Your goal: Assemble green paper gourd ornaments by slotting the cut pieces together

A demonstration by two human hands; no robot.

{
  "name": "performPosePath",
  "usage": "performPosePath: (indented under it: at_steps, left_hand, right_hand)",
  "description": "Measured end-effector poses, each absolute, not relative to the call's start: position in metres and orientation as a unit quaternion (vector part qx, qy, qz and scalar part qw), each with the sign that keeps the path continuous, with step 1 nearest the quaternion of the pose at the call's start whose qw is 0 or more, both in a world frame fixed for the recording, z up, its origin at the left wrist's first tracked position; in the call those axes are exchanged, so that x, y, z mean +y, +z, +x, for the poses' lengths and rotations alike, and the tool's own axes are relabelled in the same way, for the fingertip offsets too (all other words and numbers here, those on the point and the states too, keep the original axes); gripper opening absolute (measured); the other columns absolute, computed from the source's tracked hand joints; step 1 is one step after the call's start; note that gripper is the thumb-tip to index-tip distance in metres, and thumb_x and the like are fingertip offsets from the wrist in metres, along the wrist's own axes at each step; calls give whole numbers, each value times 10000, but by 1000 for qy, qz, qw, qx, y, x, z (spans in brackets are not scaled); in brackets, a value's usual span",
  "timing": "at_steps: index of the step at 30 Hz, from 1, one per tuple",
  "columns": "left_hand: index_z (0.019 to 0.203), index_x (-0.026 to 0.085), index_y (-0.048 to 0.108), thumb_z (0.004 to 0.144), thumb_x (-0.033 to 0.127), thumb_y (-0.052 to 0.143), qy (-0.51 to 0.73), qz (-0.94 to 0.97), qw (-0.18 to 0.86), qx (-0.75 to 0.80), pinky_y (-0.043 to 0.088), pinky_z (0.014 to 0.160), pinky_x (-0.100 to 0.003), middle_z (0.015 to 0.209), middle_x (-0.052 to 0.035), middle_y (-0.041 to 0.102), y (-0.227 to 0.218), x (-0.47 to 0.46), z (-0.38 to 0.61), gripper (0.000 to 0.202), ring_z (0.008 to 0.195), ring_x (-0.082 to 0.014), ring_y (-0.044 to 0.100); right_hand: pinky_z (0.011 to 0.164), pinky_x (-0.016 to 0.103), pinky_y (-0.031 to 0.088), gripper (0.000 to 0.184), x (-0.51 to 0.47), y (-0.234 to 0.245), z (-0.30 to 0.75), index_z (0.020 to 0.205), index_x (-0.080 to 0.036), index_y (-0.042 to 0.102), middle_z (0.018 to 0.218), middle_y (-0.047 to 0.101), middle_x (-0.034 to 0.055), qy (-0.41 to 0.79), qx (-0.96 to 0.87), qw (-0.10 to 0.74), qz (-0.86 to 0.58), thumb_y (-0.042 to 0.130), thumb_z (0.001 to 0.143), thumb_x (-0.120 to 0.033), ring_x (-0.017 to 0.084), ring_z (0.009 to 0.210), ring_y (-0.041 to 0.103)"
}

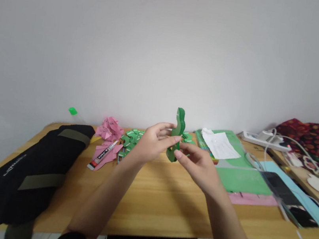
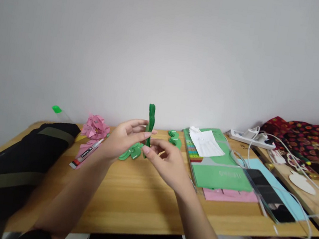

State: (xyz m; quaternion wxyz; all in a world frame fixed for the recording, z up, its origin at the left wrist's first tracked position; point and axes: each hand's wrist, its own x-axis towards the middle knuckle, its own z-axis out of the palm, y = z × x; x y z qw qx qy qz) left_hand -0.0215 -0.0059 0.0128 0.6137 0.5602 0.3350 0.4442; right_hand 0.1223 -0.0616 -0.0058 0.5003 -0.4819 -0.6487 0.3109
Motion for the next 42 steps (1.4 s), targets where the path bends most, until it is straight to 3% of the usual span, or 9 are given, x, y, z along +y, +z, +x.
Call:
performPosePath:
  at_steps: [5,9,16,22,31,34,42]
  left_hand:
    - [1006,122,597,674,264,775,406,568,638,325,501,752,-314,851,-80,733,23,-25,-30,403,768,-183,683]
    - [1000,118,622,705,286,733,382,590,646,296,496,805,-329,836,-66,730,25,-34,-42,357,764,-170,678]
    - [956,133,623,694,293,677,378,616,653,228,510,758,-328,841,-51,716,26,-48,-57,312,782,-200,695]
    - [887,142,647,676,293,647,386,616,650,220,538,762,-370,806,-80,706,29,-52,-63,259,877,-277,700]
    - [905,166,650,609,339,647,380,560,710,192,551,669,-404,714,-69,685,21,-45,-68,343,810,-323,710]
    - [827,167,642,606,361,598,392,532,721,208,536,629,-382,654,-58,673,16,-41,-64,297,767,-313,704]
    - [568,187,538,647,374,550,389,462,770,204,552,710,-407,615,-63,661,4,-31,-57,203,840,-306,687]
  right_hand:
    - [518,257,353,366,-75,-2,124,670,-172,649,628,577,6,421,-611,511,-435,692,742,-528,110,583,459]
    - [498,246,315,434,-91,0,121,602,-169,634,580,534,-9,464,-569,528,-427,745,667,-584,90,550,409]
    - [428,212,307,484,-109,7,119,551,-164,595,478,477,-55,603,-463,525,-383,799,562,-603,54,430,403]
    - [410,199,309,432,-116,11,120,615,-176,583,514,503,-55,617,-456,533,-358,759,656,-569,47,429,395]
    - [403,191,317,309,-120,11,111,770,-215,611,661,582,-32,670,-417,517,-331,674,750,-517,63,476,400]
    - [403,200,305,278,-121,15,106,781,-234,576,625,557,-48,668,-419,510,-344,592,811,-510,62,438,356]
    - [406,230,270,401,-120,25,103,643,-234,437,471,410,-66,640,-450,485,-390,454,842,-581,65,377,271]
